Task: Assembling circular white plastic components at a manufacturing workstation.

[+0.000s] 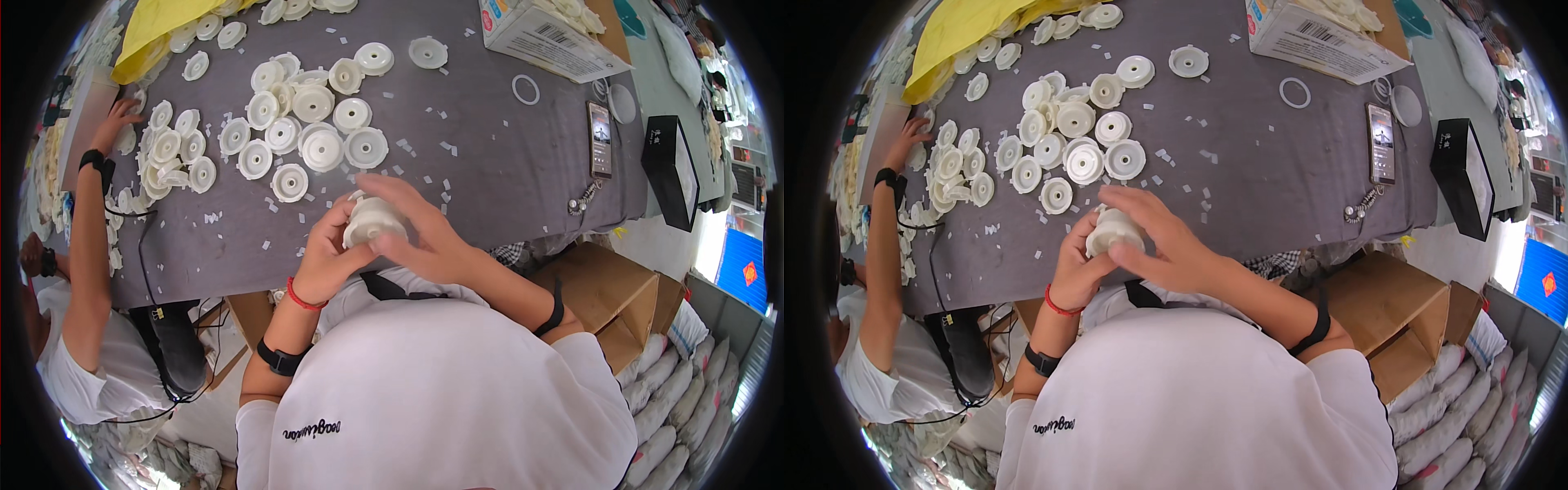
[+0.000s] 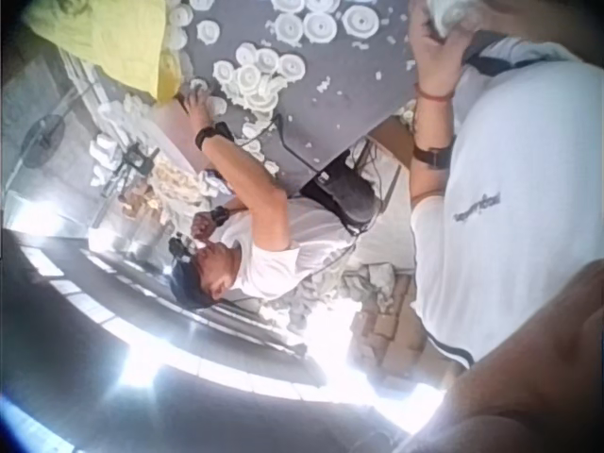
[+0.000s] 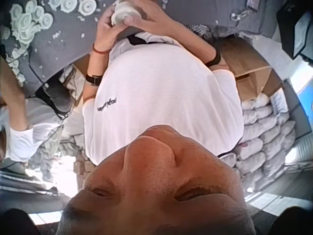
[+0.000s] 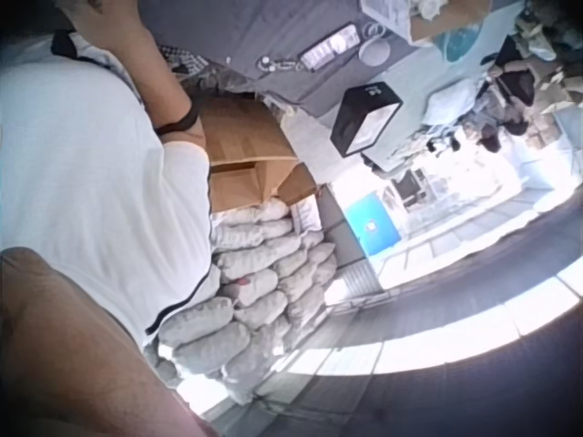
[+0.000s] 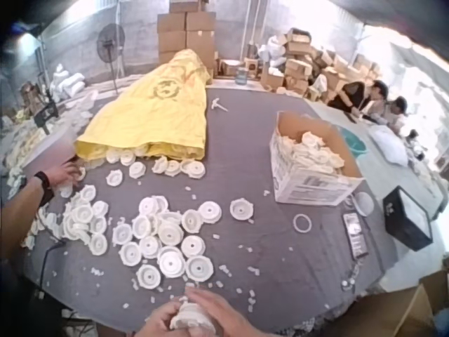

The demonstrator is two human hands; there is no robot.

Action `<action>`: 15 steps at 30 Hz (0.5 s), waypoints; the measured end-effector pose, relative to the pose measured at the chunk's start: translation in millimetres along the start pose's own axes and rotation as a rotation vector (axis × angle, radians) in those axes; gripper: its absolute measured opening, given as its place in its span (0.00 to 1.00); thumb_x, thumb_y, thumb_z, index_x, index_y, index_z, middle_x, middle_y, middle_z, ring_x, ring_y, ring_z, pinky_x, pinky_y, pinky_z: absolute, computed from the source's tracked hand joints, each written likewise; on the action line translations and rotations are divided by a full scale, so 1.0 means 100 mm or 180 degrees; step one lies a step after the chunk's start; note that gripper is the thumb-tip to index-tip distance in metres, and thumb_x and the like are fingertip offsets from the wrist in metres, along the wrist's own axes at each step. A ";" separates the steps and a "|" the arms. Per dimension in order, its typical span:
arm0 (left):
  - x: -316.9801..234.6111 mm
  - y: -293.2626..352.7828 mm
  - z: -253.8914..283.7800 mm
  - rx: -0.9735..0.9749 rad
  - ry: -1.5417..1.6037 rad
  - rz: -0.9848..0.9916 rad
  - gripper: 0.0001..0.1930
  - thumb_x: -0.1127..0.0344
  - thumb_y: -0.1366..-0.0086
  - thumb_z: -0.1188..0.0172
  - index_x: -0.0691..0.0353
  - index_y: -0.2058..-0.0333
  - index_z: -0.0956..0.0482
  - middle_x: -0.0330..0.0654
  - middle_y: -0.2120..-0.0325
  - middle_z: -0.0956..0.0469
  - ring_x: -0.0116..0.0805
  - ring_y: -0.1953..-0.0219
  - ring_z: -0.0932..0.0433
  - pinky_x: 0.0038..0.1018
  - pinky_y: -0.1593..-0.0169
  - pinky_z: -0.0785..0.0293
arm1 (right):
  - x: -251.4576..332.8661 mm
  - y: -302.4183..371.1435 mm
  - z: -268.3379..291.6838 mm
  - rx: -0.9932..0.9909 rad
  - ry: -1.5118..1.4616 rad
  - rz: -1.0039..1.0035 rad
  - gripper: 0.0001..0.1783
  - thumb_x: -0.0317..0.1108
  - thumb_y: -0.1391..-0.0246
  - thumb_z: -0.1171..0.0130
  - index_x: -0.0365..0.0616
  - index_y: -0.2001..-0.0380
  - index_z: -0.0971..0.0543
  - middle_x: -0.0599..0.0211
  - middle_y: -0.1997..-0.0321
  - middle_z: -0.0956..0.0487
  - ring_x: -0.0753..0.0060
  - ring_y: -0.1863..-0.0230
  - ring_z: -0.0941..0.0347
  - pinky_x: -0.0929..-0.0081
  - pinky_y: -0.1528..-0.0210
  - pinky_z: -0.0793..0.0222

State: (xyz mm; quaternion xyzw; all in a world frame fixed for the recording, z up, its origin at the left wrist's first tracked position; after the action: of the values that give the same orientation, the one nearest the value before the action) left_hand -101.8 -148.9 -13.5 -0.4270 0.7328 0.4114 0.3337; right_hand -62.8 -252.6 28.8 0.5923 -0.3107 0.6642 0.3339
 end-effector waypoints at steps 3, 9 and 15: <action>-0.10 0.02 -0.04 0.0065 0.0130 -0.0182 0.20 0.80 0.52 0.39 0.62 0.58 0.28 0.39 0.51 0.36 0.26 0.52 0.33 0.24 0.49 0.35 | 0.18 0.03 0.06 0.0053 -0.0151 0.0644 0.27 0.39 0.44 0.49 0.39 0.43 0.37 0.53 0.40 0.38 0.57 0.41 0.39 0.65 0.42 0.43; -0.17 0.04 -0.10 0.0334 -0.0196 -0.0552 0.24 0.83 0.54 0.40 0.63 0.55 0.29 0.39 0.50 0.37 0.27 0.52 0.33 0.25 0.49 0.35 | 0.18 0.05 0.14 -0.0090 0.0105 0.0675 0.24 0.35 0.45 0.49 0.39 0.46 0.34 0.55 0.40 0.37 0.58 0.40 0.41 0.64 0.42 0.44; -0.05 0.01 -0.07 0.0142 -0.0250 -0.0189 0.30 0.84 0.49 0.46 0.64 0.44 0.36 0.40 0.54 0.32 0.30 0.51 0.30 0.25 0.50 0.33 | 0.07 0.07 0.24 -0.0381 -0.0580 -0.0033 0.13 0.36 0.41 0.52 0.38 0.60 0.26 0.60 0.47 0.29 0.69 0.48 0.34 0.71 0.47 0.40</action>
State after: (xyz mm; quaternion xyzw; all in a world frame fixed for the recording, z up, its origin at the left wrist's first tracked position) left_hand -102.1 -153.3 -5.7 -0.4246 0.7152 0.4013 0.3837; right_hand -54.9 -275.3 38.0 0.6308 -0.3759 0.5861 0.3425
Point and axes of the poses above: each hand's wrist, its own y-axis away from the middle knuckle, its own z-axis out of the back of the hand, x = y × z, the point moved 8 cm from there along -y, towards the middle knuckle
